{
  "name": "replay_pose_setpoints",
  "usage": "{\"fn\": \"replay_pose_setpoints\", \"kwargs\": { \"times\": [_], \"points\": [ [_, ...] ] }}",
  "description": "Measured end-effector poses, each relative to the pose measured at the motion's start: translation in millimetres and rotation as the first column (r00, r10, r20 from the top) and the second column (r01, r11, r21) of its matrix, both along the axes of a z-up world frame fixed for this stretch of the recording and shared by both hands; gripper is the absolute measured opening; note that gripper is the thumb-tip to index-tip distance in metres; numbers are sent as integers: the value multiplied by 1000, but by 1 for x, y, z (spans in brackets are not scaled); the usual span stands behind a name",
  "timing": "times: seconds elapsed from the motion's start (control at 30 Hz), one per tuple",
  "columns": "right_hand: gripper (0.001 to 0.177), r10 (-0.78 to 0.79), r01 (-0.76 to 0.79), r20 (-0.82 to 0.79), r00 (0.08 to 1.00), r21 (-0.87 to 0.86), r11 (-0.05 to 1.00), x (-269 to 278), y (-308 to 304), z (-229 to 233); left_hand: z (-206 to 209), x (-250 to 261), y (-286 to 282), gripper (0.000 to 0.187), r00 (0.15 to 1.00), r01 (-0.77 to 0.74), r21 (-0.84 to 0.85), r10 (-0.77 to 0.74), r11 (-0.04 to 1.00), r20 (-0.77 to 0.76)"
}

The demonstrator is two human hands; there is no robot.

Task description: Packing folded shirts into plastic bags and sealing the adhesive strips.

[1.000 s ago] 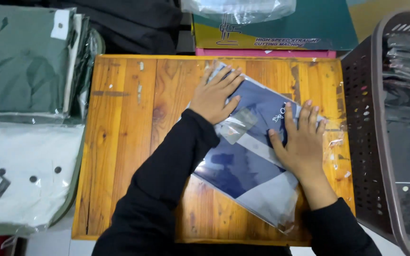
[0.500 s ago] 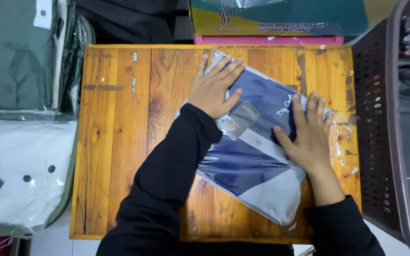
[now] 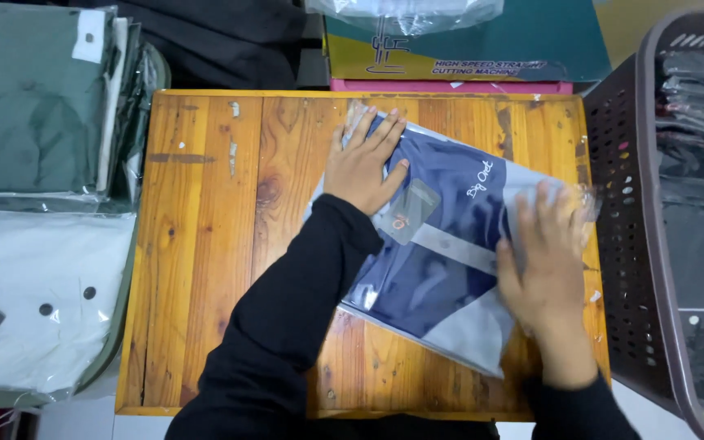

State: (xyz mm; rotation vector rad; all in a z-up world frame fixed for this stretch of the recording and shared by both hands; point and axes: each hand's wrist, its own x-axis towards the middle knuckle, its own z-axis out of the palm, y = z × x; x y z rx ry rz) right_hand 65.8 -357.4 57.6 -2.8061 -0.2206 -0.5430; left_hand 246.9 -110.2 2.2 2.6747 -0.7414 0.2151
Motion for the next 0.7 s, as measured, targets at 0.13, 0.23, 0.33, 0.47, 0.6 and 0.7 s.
{"fn": "replay_pose_setpoints", "kwargs": {
  "times": [0.13, 0.23, 0.33, 0.47, 0.6, 0.7],
  "points": [
    [66, 47, -55, -254, 966, -23, 998, -36, 30, 6, 33, -41, 11, 67, 979, -194, 77, 198, 978, -55],
    [70, 20, -41, -282, 959, -70, 997, -55, 35, -11, 49, -64, 41, 74, 937, -344, 256, 347, 903, 36],
    [72, -11, -36, -279, 960, -159, 987, -64, 36, -24, 32, -69, 78, 42, 950, -296, 156, 307, 943, -58],
    [72, 82, -109, -294, 952, -77, 991, -69, 37, -22, 10, -79, 101, 35, 928, -319, 87, 293, 944, 229],
    [72, 82, -100, -312, 947, -44, 994, -71, 36, -25, 4, -72, 112, 44, 937, -348, -51, 347, 936, -28],
    [74, 95, -68, -287, 953, 106, 992, -77, 26, -31, 16, -70, 118, 46, 937, -324, -105, 304, 940, -172]
  ]
}}
